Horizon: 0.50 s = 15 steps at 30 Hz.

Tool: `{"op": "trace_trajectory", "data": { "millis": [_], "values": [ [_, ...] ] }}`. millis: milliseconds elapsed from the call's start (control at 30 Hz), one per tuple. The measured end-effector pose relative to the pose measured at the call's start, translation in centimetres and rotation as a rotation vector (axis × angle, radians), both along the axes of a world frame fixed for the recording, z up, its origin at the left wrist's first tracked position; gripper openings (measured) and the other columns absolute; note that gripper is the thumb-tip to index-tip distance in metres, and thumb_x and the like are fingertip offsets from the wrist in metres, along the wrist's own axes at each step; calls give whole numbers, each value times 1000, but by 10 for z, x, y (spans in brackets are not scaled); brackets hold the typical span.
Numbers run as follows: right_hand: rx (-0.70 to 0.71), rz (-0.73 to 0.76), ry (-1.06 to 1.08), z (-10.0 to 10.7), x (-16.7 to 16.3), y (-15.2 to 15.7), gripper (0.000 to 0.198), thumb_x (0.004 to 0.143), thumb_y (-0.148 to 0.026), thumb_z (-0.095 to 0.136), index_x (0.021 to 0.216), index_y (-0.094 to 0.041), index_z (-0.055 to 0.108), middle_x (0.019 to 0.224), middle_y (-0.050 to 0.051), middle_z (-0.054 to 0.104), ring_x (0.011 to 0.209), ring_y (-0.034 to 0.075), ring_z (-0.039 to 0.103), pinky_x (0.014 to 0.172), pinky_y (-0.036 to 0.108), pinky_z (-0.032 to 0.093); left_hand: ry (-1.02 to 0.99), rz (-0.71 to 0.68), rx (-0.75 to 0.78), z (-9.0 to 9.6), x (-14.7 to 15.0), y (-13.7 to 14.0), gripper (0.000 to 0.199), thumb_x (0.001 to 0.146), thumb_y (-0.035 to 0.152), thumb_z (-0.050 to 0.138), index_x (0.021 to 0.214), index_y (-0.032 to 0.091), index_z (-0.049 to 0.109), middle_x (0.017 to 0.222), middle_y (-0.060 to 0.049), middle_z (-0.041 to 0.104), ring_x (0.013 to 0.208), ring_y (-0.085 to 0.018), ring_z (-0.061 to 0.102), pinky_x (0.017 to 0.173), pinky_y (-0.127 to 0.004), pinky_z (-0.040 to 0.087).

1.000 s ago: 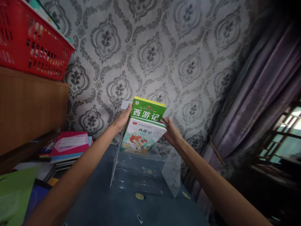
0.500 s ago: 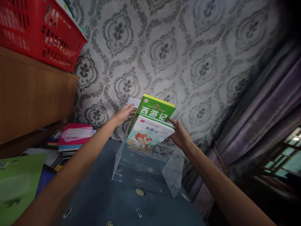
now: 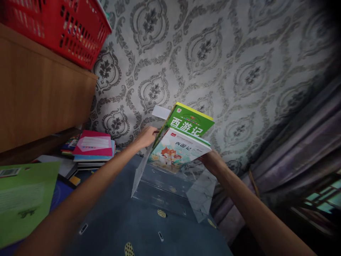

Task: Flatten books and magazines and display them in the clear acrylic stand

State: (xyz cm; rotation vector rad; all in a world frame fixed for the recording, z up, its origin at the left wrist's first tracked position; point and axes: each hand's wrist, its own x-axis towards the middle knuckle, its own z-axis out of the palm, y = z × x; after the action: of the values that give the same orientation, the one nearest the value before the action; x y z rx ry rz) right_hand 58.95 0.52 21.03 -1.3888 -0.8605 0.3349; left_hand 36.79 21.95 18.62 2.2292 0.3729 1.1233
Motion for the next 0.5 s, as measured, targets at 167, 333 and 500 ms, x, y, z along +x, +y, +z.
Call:
{"op": "trace_trajectory", "data": {
  "millis": [167,333,500],
  "values": [
    [1,-45,-22,0,-5,4,39,66,-12,69,102,-26,72,82,1,80,91,29,76,74,42,65,39,67,44,-6,3,-6,40,79,5,49,103,16,79,110,-15,74,112,-30,66,103,-39,46],
    [10,-70,-32,-2,-3,5,40,65,-14,72,104,-25,72,81,2,80,86,29,77,67,41,66,52,79,57,-12,8,-4,43,76,4,47,101,17,79,108,-13,75,112,-30,65,102,-38,47],
    [39,-64,-61,-5,-3,6,41,63,-17,78,104,-23,72,80,3,79,94,33,76,75,47,66,48,71,54,-15,12,0,45,78,5,47,107,19,78,108,-9,75,113,-26,64,104,-36,46]
  ]
}}
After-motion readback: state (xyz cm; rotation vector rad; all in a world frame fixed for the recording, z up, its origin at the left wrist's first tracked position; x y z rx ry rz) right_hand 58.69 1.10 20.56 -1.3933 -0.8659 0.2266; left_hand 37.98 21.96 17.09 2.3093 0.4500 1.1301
